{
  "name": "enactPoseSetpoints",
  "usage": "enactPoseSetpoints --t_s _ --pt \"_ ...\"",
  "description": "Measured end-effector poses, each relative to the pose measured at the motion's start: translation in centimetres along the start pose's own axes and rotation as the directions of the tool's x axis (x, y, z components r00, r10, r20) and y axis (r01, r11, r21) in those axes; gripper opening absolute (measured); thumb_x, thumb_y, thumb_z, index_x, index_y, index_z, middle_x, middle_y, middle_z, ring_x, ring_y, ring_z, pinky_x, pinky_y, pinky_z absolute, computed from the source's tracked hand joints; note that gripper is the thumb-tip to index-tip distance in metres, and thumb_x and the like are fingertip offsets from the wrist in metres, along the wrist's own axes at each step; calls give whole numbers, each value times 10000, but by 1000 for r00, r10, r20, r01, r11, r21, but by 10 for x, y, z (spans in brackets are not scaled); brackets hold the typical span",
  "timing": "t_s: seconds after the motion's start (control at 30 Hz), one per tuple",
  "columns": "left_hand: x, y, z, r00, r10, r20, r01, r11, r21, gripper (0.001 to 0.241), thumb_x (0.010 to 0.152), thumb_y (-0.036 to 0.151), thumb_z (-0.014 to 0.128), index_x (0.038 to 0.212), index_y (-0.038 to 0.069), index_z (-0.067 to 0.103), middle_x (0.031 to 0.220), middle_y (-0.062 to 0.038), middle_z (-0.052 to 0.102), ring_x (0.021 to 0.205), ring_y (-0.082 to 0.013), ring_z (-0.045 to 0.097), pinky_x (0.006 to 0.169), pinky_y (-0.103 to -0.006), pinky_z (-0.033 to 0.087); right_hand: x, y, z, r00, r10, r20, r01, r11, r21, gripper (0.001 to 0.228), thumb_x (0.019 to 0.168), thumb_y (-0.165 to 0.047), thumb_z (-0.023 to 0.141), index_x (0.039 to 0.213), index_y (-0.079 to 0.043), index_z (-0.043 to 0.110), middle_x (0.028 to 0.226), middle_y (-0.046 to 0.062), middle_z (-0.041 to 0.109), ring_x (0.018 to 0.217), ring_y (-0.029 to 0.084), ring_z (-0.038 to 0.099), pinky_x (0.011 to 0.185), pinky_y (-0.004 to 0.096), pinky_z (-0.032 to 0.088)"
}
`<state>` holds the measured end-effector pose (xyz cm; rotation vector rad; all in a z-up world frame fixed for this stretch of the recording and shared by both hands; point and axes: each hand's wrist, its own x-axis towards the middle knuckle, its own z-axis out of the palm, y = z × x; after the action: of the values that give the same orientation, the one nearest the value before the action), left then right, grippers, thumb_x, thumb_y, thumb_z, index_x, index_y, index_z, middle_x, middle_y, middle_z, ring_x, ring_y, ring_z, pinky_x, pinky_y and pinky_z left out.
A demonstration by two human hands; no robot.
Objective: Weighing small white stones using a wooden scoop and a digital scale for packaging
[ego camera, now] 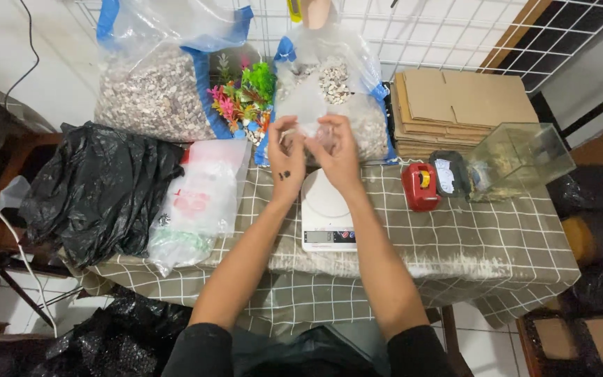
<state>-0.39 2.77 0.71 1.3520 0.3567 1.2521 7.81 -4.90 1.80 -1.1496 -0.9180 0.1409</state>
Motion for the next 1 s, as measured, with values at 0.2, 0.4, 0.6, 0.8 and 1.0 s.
enactPoseSetpoints --t_s 0.2,0.4,0.6,0.8,1.0 --pt "-6 8 5 999 32 0 -32 983 179 207 1007 78 583 1198 152 609 1185 -6 516 1048 -129 606 887 -288 522 2 15 -2 987 -131 -96 95 945 -314 80 922 -159 798 984 -137 754 876 41 727 859 135 680 823 287 517" --pt "-10 12 4 969 142 200 -208 910 359 339 981 231 716 1296 157 614 1108 -49 628 1042 -229 676 930 -355 561 3 -13 -6 979 -30 -202 -3 987 -161 46 981 -177 742 993 -138 721 783 -36 651 779 45 590 776 224 492" --pt "-5 -4 -2 995 -14 100 -14 963 270 230 1050 204 597 1280 207 603 1024 -31 726 874 -121 689 774 -300 572 2 -8 -9 985 107 -133 -97 992 83 63 1055 -177 619 1089 -125 622 701 -27 606 685 34 573 690 181 449" --pt "10 -36 -14 962 -273 4 272 956 -108 259 969 108 572 1218 170 598 889 49 649 775 -17 595 675 -193 535 0 14 -10 984 176 6 -174 968 181 139 1028 -154 654 1128 -111 567 709 -25 596 639 29 588 623 160 461" --pt "5 -39 1 907 -344 244 421 786 -453 334 993 282 665 1285 172 544 978 0 730 871 -93 718 738 -251 618 -1 19 -6 947 320 2 -280 827 487 182 1010 -161 667 1117 -133 524 764 -6 633 672 66 657 616 185 531"
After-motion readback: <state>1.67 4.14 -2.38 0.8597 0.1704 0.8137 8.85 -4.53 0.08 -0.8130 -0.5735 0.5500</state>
